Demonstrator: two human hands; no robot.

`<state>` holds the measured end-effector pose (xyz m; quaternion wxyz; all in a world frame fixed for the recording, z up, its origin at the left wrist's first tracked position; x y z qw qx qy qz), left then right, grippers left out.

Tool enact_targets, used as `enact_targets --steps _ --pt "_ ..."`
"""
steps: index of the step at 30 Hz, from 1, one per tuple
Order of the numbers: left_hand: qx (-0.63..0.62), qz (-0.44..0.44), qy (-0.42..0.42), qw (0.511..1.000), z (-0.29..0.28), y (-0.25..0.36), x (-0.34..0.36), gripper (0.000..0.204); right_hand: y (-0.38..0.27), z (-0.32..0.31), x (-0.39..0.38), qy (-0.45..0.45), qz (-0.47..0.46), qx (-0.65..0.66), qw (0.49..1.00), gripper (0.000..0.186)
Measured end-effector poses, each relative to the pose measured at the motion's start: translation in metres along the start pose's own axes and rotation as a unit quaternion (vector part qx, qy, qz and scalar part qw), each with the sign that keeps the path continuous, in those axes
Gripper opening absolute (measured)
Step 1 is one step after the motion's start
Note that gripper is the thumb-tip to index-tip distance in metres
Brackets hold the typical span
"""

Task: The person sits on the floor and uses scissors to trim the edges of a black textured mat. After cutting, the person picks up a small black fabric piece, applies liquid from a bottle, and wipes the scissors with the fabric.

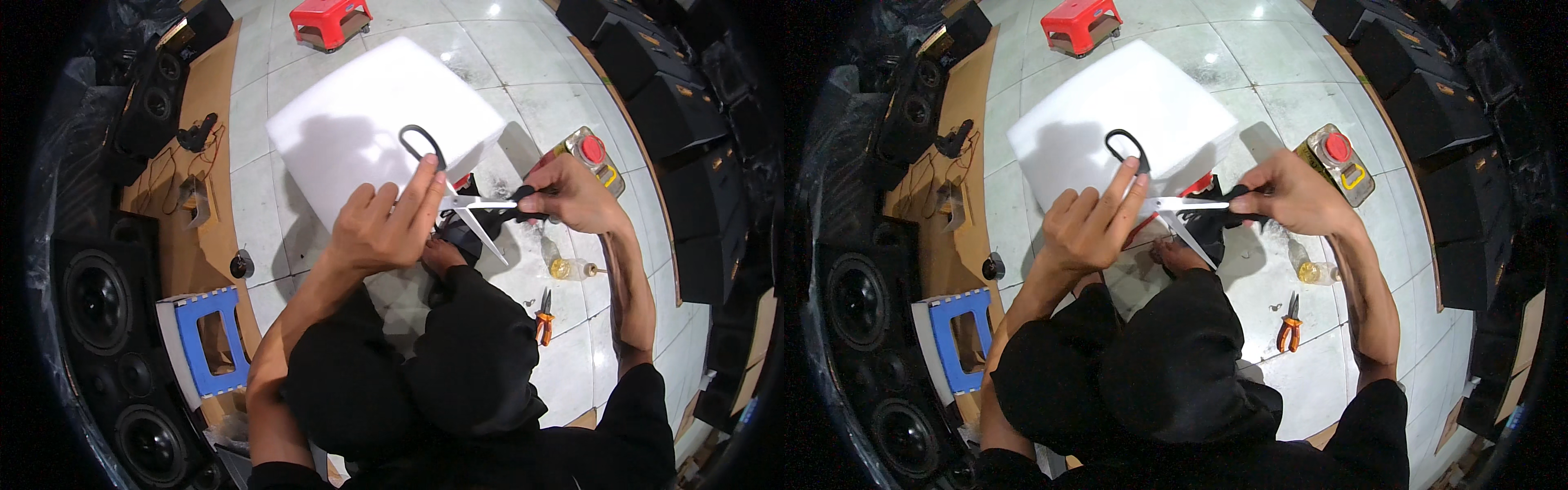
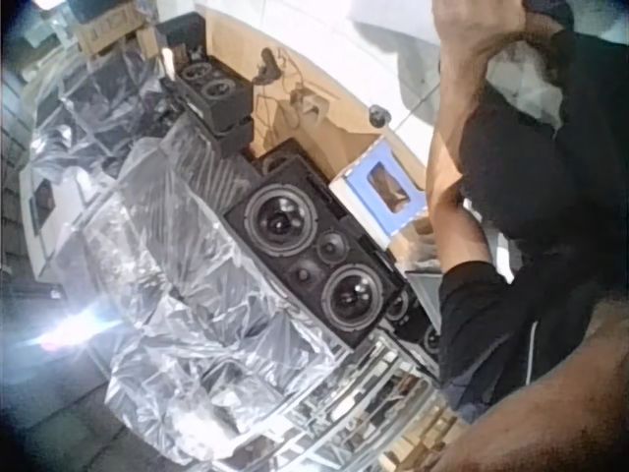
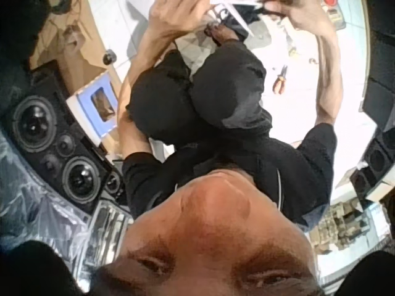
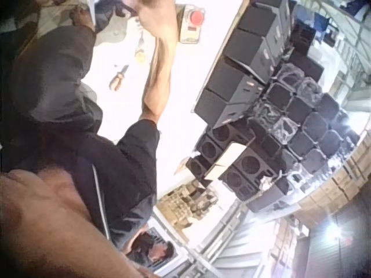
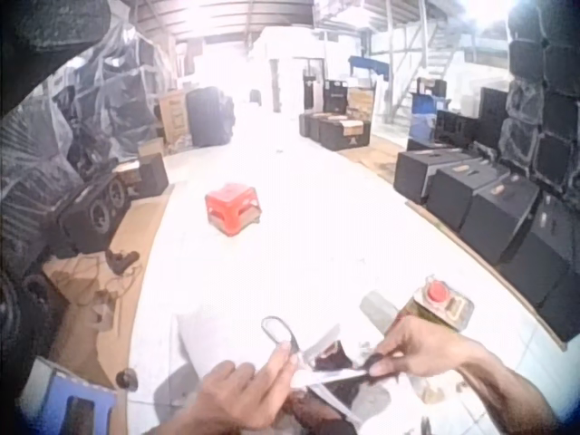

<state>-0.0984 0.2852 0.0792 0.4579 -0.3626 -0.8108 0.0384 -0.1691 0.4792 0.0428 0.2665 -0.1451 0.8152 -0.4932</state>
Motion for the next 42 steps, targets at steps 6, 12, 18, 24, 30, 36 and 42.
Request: enact_targets --steps 6,12,18,24,30,36,42 --pt "-0.014 -0.020 0.007 1.000 0.000 -0.007 0.001 0.017 0.045 -0.037 -0.040 0.174 -0.013 0.231 0.957 0.019" --pt "-0.127 -0.093 0.051 0.986 0.009 -0.011 -0.003 0.020 0.042 0.003 -0.015 0.196 -0.068 0.452 0.867 0.034" --pt "-0.538 -0.544 -0.173 0.621 0.069 -0.020 -0.038 0.020 0.013 0.040 0.010 0.332 -0.127 0.319 0.879 0.023" --pt "-0.630 -0.543 -0.207 0.515 0.082 -0.008 -0.046 0.047 -0.016 0.072 0.031 0.304 -0.209 0.050 0.928 0.017" --pt "-0.638 -0.514 -0.198 0.538 0.095 0.002 -0.051 0.055 0.006 0.044 0.028 0.383 -0.083 0.213 0.895 0.027" --pt "-0.642 -0.547 -0.181 0.506 0.090 -0.009 -0.051 0.057 0.028 0.019 0.025 0.367 -0.083 0.347 0.859 0.036" --pt "-0.672 -0.533 -0.208 0.471 0.091 0.004 -0.048 0.053 -0.011 0.073 0.033 0.178 -0.084 0.464 0.864 0.020"
Point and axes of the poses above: each hand's wrist, its own x-axis towards the middle knuckle, its own z-axis out of the palm, y = z × x, the point moved 8 cm from there along x, towards the middle knuckle, and after that the axes turned 4 degrees about x, right-handed, at the moved point
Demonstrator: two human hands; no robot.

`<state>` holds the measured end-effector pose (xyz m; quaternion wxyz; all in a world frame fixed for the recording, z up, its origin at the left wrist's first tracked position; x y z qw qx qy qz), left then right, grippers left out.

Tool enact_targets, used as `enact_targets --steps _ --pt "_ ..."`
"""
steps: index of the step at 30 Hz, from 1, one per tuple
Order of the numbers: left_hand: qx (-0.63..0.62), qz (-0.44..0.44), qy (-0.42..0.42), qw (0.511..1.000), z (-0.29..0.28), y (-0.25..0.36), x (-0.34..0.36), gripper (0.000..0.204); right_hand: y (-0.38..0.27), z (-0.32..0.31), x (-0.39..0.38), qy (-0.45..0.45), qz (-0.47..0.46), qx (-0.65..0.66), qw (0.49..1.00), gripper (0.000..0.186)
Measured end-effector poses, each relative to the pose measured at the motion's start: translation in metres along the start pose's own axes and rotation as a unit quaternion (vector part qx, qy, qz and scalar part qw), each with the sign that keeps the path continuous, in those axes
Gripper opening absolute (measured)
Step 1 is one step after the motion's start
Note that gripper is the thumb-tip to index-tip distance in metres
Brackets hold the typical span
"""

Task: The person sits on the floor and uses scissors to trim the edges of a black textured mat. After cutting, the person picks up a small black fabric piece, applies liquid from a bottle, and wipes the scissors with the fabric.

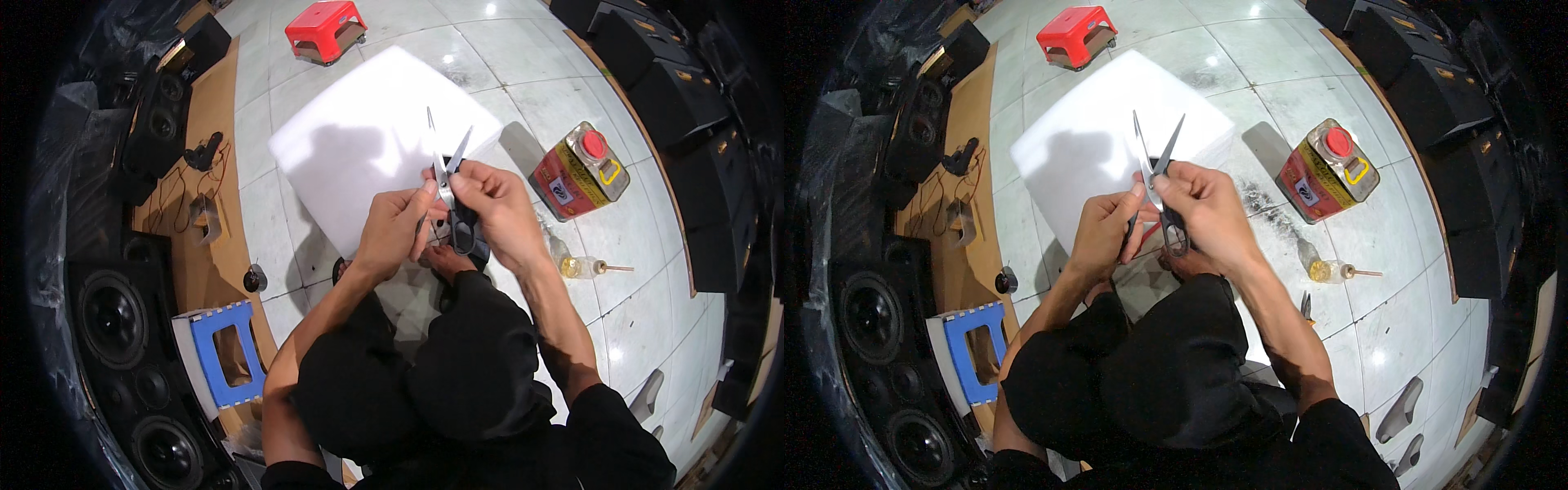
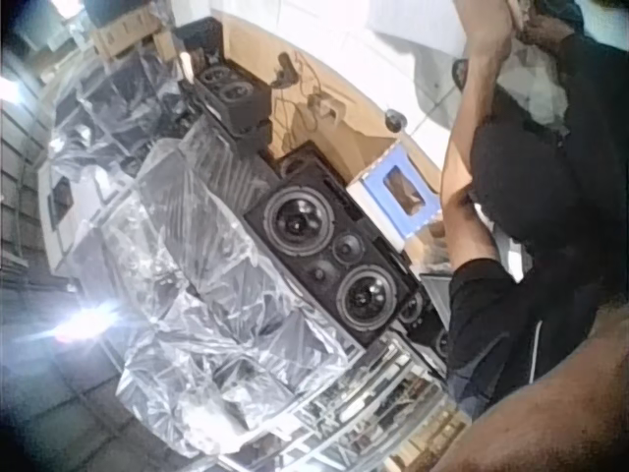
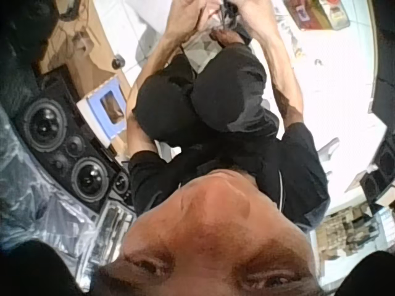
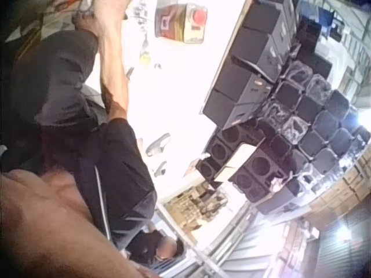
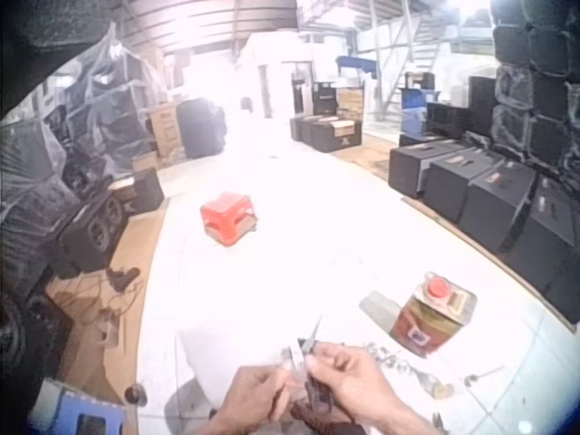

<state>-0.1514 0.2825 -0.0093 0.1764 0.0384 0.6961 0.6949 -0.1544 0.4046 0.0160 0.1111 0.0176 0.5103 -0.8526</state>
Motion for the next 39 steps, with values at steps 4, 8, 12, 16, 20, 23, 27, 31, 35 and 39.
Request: enact_targets --steps 4,8,12,16,20,23,27,31,35,39 --pt "0.040 -0.005 -0.005 0.999 0.002 0.004 -0.002 0.049 -0.004 -0.021 0.013 0.080 -0.017 -0.098 0.992 0.014" --pt "0.031 -0.040 -0.013 0.999 -0.001 -0.005 -0.004 0.048 -0.039 -0.051 0.035 0.165 -0.097 0.002 0.982 0.017" --pt "0.003 -0.067 0.105 0.992 -0.028 -0.011 0.001 0.046 -0.064 -0.076 0.037 0.167 -0.106 0.005 0.980 0.021" --pt "0.005 -0.062 0.226 0.972 -0.072 -0.026 0.017 0.047 -0.072 -0.072 0.021 0.057 -0.026 -0.190 0.980 0.022" --pt "0.245 -0.053 0.278 0.927 -0.106 -0.012 0.016 0.052 -0.085 -0.067 0.005 -0.017 -0.016 -0.478 0.878 0.019" --pt "0.411 -0.066 0.270 0.868 -0.114 0.012 0.006 0.058 -0.082 -0.075 -0.010 -0.005 0.008 -0.464 0.886 0.016" --pt "0.563 0.155 0.338 0.738 -0.103 0.043 -0.012 0.044 -0.079 -0.062 -0.021 -0.011 -0.041 -0.384 0.922 0.015" --pt "0.100 0.105 0.197 0.970 -0.074 0.063 -0.009 0.030 -0.084 -0.036 -0.021 -0.020 -0.101 -0.300 0.948 0.016" --pt "0.063 0.087 0.037 0.994 -0.025 0.082 -0.002 0.036 -0.103 -0.028 -0.023 -0.008 -0.165 -0.329 0.930 0.019" --pt "0.136 0.142 -0.067 0.978 0.032 0.101 -0.002 0.043 -0.115 -0.009 -0.029 -0.045 -0.193 -0.320 0.926 0.020"
Point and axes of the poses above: each hand's wrist, its own x-axis towards the middle knuckle, its own z-axis out of the palm, y = z × x, the point moved 8 cm from there along x, towards the middle knuckle, and after that the axes turned 4 degrees about x, right-handed, at the moved point
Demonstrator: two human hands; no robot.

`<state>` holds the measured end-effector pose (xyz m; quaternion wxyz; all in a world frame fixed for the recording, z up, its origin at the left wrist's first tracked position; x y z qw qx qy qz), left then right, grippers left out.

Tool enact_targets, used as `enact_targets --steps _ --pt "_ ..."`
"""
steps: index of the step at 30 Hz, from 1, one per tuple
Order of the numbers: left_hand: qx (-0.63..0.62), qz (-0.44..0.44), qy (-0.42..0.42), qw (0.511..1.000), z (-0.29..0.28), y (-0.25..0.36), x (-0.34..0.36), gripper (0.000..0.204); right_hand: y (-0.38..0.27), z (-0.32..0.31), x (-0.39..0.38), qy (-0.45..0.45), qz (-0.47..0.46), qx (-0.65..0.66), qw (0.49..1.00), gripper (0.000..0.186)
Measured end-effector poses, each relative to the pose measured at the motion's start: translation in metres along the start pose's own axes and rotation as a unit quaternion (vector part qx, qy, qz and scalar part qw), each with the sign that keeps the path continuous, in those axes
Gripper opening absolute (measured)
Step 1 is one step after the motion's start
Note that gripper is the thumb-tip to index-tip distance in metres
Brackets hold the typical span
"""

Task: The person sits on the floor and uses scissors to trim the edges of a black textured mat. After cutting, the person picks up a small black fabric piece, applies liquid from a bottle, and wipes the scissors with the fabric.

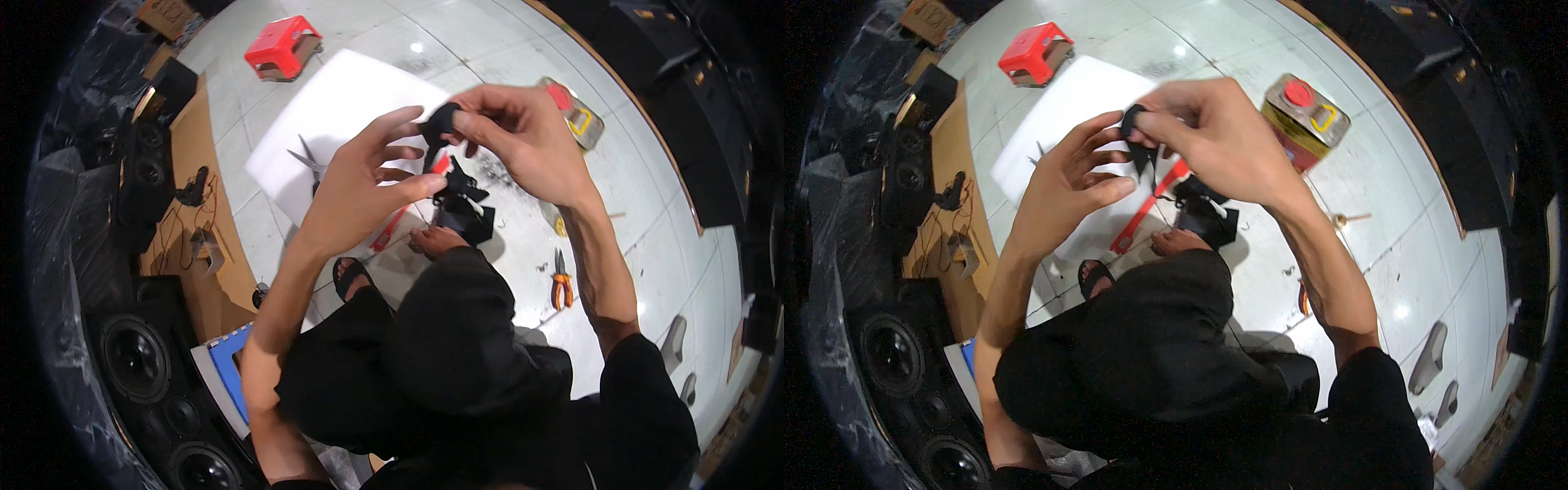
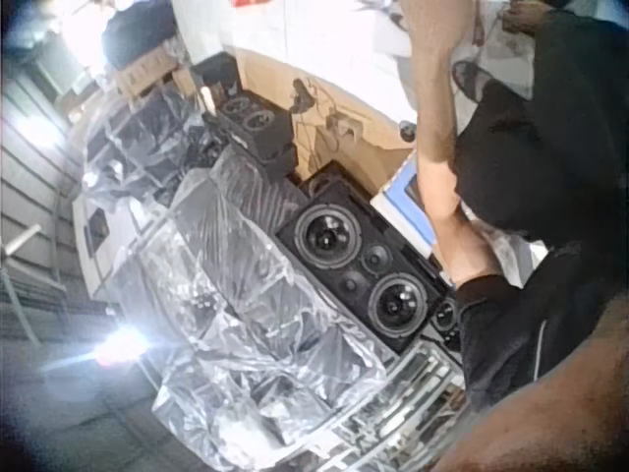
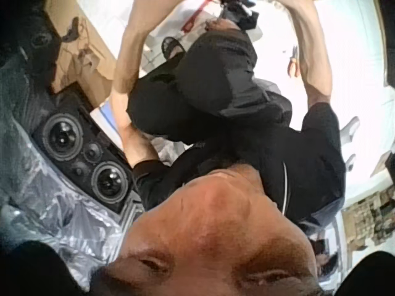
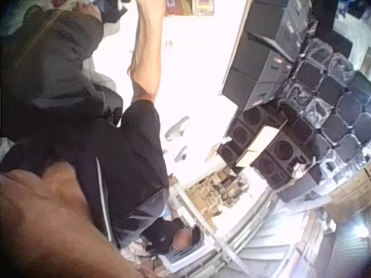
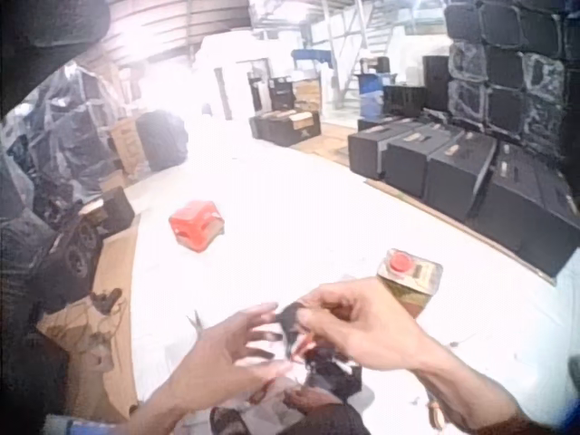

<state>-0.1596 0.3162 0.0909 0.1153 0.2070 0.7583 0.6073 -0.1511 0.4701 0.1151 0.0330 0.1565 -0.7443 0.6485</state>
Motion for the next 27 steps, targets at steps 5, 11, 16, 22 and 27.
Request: enact_targets --steps 5,11,16,22,27 --pt "0.149 -0.068 -0.018 0.986 0.016 -0.018 0.021 0.024 0.007 -0.015 -0.013 0.025 0.028 -0.025 0.999 0.022" --pt "0.208 -0.123 -0.072 0.968 0.025 -0.052 0.021 0.022 0.096 -0.066 -0.062 0.117 0.111 -0.104 0.981 0.023" --pt "0.288 -0.146 -0.144 0.935 0.047 -0.078 0.020 0.021 0.210 -0.107 -0.134 0.209 0.255 -0.085 0.940 0.024" --pt "0.297 -0.154 -0.225 0.915 0.081 -0.118 0.004 0.019 0.326 -0.094 -0.159 0.154 0.336 -0.412 0.833 0.064" --pt "0.282 -0.154 -0.235 0.917 0.096 -0.151 -0.002 0.019 0.326 0.000 -0.169 0.026 0.170 -0.368 0.914 0.045"
Point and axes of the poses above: each hand's wrist, its own x-axis towards the middle knuckle, its own z-axis out of the palm, y = z × x, the point moved 8 cm from there along x, towards the middle knuckle, and after that the axes turned 4 degrees about x, right-handed, at the moved point
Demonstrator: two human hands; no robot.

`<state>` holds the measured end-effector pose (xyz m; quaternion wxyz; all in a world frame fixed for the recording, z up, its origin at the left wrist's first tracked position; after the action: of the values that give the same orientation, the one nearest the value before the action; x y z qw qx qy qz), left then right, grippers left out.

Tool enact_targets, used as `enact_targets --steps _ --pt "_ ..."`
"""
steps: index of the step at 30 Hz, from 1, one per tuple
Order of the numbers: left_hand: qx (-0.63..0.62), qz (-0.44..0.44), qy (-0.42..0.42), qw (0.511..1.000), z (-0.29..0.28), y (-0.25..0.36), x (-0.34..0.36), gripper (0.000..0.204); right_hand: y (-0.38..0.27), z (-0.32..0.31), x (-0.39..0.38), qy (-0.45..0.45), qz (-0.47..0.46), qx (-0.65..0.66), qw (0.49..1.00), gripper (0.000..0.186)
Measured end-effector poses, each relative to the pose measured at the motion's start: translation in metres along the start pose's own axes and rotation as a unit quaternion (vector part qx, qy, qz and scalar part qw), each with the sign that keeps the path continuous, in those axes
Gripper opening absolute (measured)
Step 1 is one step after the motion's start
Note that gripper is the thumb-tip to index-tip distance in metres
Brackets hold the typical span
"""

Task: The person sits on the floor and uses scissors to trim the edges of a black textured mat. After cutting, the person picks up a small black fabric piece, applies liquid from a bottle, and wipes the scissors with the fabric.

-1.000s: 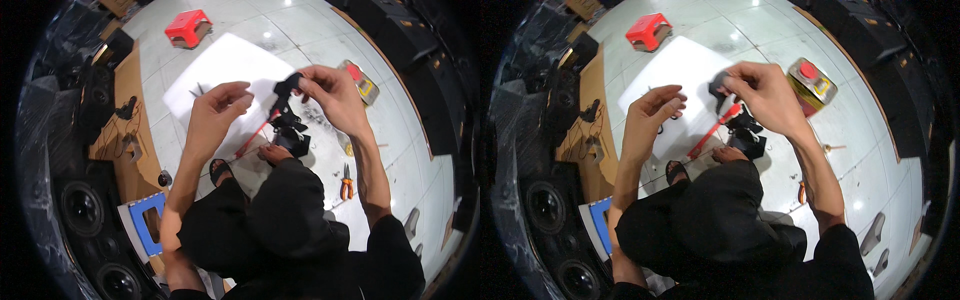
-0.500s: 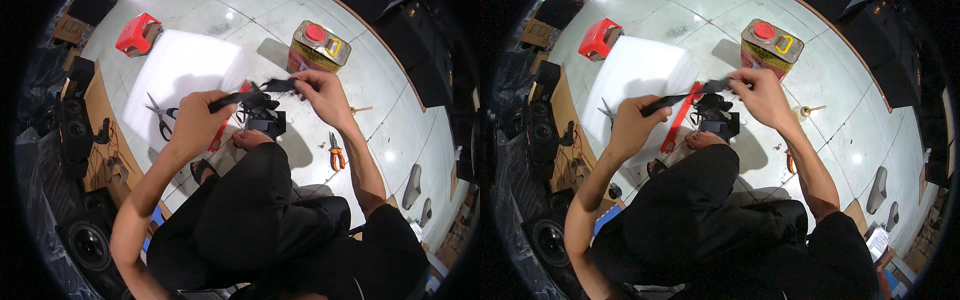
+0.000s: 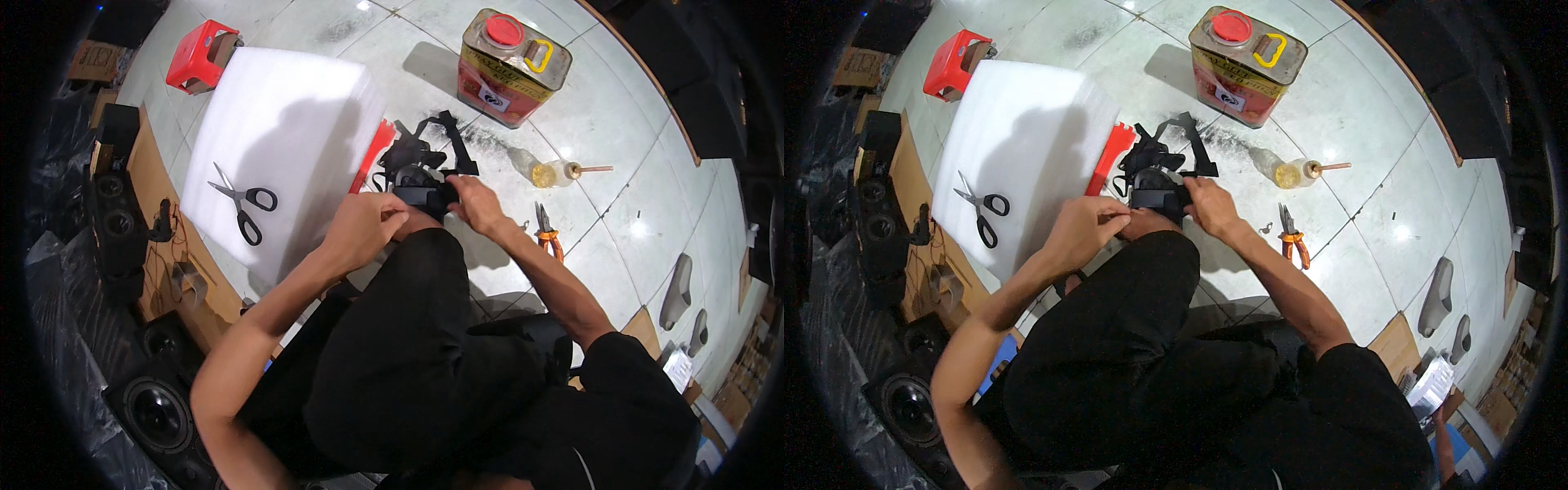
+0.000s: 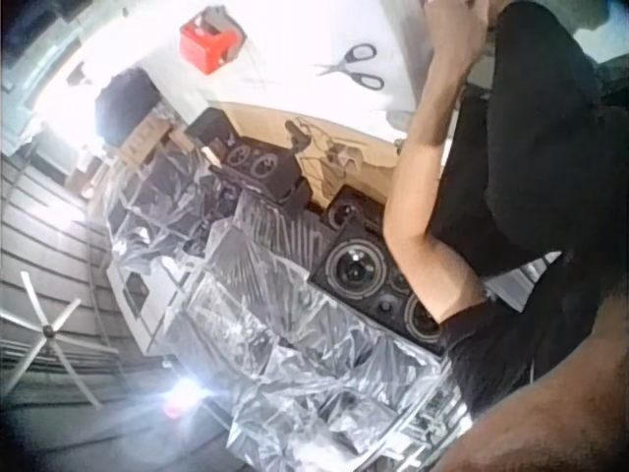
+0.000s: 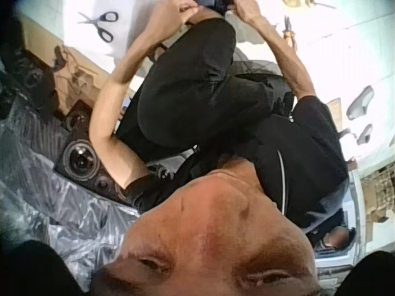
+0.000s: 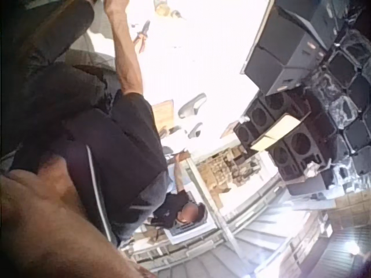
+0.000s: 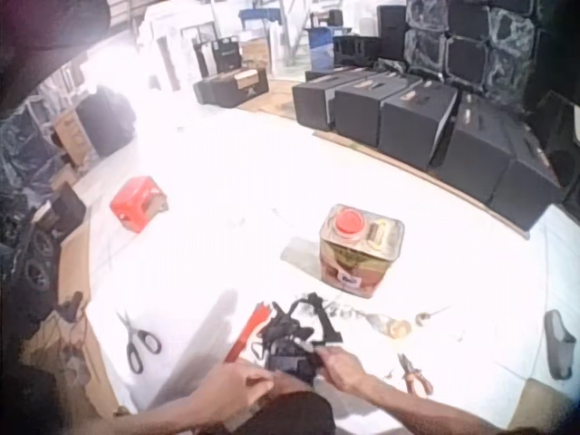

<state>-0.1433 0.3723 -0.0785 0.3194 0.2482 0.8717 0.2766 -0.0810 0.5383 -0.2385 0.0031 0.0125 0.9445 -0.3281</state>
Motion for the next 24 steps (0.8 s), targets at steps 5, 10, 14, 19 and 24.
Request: enact_targets --steps 5,10,14,19,24 --pt "-0.119 0.064 0.079 0.988 0.023 -0.021 0.029 0.023 0.012 0.019 -0.010 -0.008 0.004 0.002 1.000 0.016" --pt "-0.225 0.033 0.095 0.969 0.057 -0.045 0.048 0.036 -0.007 -0.047 -0.016 0.026 0.085 0.261 0.961 0.014" --pt "-0.276 0.112 0.060 0.953 0.056 0.001 0.051 0.048 -0.045 -0.104 -0.011 -0.030 0.129 0.445 0.886 0.012" --pt "-0.369 0.123 0.090 0.917 0.046 0.012 0.050 0.028 -0.059 -0.152 -0.003 0.059 0.092 0.533 0.839 0.009" --pt "-0.379 0.076 0.110 0.915 0.030 0.022 0.030 0.019 -0.052 -0.163 -0.002 0.225 0.055 0.359 0.904 0.012"
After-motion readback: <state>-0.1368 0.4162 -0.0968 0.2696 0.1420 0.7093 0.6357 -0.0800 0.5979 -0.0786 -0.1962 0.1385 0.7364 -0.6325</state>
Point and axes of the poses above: each hand's wrist, its own x-axis towards the middle knuckle, its own z-axis out of the palm, y = z × x, the point moved 8 cm from there along x, towards the middle knuckle, and after that the axes turned 4 degrees about x, right-handed, at the moved point
